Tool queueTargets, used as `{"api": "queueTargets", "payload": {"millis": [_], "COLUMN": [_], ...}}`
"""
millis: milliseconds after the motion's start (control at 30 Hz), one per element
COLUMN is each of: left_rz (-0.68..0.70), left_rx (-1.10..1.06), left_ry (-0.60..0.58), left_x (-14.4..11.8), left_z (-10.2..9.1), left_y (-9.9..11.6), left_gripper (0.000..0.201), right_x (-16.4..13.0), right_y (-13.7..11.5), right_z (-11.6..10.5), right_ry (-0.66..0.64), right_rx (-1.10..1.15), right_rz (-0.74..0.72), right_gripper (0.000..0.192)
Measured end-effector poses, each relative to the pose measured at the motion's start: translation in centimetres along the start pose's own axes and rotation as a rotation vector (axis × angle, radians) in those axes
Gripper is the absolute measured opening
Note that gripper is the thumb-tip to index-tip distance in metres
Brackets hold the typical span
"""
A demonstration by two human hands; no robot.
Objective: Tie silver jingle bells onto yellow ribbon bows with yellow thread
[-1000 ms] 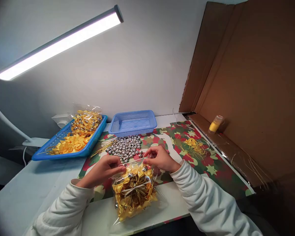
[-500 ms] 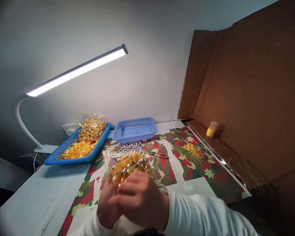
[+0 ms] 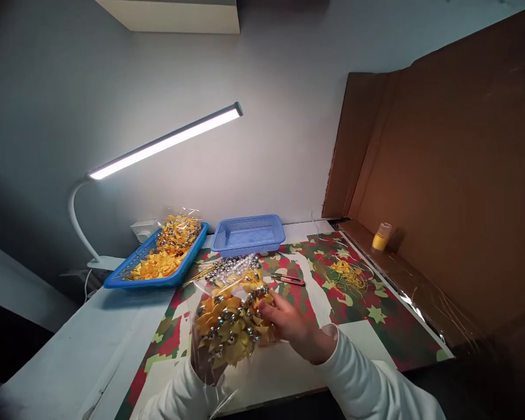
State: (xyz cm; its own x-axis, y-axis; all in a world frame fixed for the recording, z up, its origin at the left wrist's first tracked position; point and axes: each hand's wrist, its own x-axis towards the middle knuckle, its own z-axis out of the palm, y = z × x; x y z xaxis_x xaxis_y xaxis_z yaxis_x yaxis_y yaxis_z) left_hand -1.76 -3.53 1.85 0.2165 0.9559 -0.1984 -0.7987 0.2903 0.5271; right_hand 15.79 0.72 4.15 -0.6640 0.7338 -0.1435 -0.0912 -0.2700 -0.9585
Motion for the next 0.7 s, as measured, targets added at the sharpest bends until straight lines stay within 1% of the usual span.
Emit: {"api": "queueTargets", "payload": {"millis": [33,67,100,167,233,300,367,400,500,567,600,633,700], "left_rz": [0.005,0.009,0.022,0.031,0.028,0.044,0.054,0.048,0.004,0.007,0.026,0.069,0.185], "left_rx": [-0.017,-0.028,-0.036,-0.038,0.038,0.191,0.343,0.398,0.474,0.497,0.507,0.515,0.56], "left_ry": [-0.007,-0.014,-0.018,-0.021,0.029,0.125,0.218,0.244,0.242,0.243,0.253,0.28,0.33], "left_x": [-0.1,-0.4,-0.8,-1.8,-2.8,-3.7,-4.1,-4.3,-4.4,-4.4,-4.4,-4.4,-4.2], "left_z": [0.3,0.5,0.5,0.1,-0.4,-0.7,-0.8,-0.9,-1.2,-1.8,-2.3,-2.8,-3.9], "left_y": [0.1,0.2,0.2,0.2,-0.1,-0.3,-0.4,-0.3,0.4,1.9,3.0,4.5,8.6], "left_gripper": [0.069,0.07,0.069,0.063,0.047,0.041,0.047,0.05,0.053,0.052,0.051,0.049,0.042], "right_x": [0.3,0.5,0.6,0.7,0.7,0.9,1.2,1.3,1.9,2.2,2.3,2.4,2.4], "right_y": [0.3,0.6,0.7,0.8,0.8,1.0,1.4,1.6,2.4,2.7,2.8,2.8,2.9], "right_z": [0.1,0.2,0.3,0.5,0.5,0.4,0.2,0.1,-0.3,-0.8,-1.2,-1.7,-2.9], "right_ry": [-0.042,-0.037,0.0,0.09,0.139,0.138,0.103,0.081,0.022,0.01,0.018,0.035,0.081], "right_rx": [0.112,0.202,0.272,0.355,0.365,0.327,0.3,0.297,0.326,0.35,0.356,0.356,0.336], "right_rz": [0.084,0.127,0.135,0.076,-0.004,-0.025,-0.004,0.003,0.011,0.056,0.077,0.092,0.093], "right_gripper": [0.069,0.066,0.064,0.063,0.063,0.063,0.064,0.065,0.074,0.082,0.081,0.078,0.062]}}
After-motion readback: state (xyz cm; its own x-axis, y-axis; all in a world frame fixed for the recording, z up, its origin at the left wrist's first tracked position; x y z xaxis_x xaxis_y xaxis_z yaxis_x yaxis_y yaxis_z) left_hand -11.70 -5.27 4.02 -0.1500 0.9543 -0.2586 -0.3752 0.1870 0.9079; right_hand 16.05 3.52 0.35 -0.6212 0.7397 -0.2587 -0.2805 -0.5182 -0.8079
